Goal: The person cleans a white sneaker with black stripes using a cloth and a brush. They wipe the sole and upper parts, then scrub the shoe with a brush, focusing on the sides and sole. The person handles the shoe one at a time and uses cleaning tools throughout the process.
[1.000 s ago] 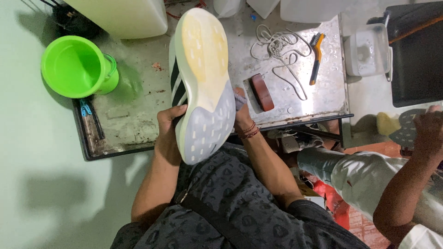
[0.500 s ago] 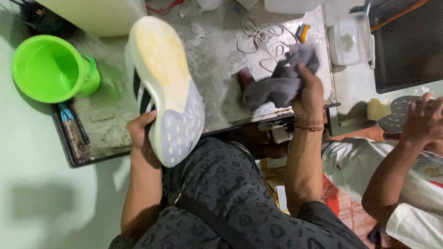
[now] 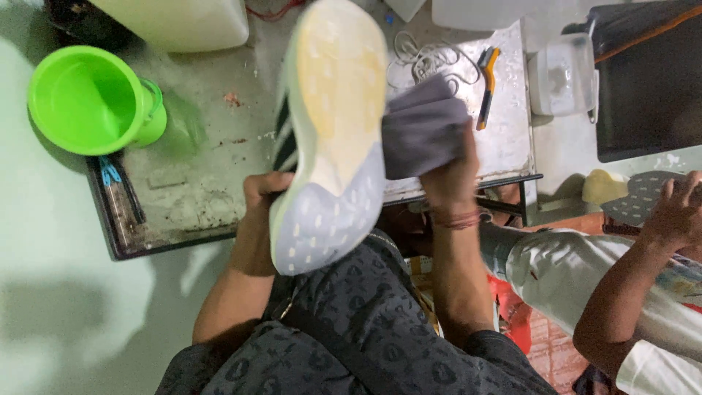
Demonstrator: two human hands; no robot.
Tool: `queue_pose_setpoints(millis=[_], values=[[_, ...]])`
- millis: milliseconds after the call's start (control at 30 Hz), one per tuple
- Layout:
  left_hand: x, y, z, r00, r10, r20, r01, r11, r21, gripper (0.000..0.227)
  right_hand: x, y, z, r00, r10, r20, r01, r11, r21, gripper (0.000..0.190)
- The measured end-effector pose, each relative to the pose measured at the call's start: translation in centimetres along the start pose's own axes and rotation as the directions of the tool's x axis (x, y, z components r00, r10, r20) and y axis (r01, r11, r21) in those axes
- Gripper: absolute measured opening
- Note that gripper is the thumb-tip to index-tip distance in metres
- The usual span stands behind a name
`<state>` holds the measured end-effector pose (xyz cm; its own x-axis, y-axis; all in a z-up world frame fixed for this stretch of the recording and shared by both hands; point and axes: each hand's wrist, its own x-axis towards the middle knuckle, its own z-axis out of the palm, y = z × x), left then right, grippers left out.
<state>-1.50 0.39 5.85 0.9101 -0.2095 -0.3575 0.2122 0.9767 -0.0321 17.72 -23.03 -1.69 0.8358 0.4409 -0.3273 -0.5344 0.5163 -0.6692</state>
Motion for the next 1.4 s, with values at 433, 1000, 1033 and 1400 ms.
queue_pose_setpoints(millis=[433, 1000, 1033, 1400], values=[[0.7, 4.9, -4.3, 0.962, 0.160, -0.220, -0.111, 0.970, 0.218, 0.041, -2.1, 4.8, 8.7, 0.890, 0.432, 0.143, -0.428, 0.902, -0.064, 0.062], [-0.1, 2.8, -3.1, 0.851, 0.507, -0.136, -0.318, 0.705, 0.634, 0.061, 3.2, -5.8, 11.0, 0.793, -0.429, 0.433, 0.609, 0.591, -0.529, 0.039], [-0.2, 2.8, -3.4, 0.852, 0.507, -0.134, -0.319, 0.703, 0.636, 0.061, 4.2, -5.5, 11.4, 0.792, -0.431, 0.433, 0.610, 0.590, -0.528, 0.039], [-1.4, 2.3, -0.9, 0.875, 0.470, -0.119, -0.246, 0.641, 0.727, 0.054, 7.5, -2.6, 16.4, 0.488, -0.493, 0.721, 0.869, 0.351, -0.348, 0.033]])
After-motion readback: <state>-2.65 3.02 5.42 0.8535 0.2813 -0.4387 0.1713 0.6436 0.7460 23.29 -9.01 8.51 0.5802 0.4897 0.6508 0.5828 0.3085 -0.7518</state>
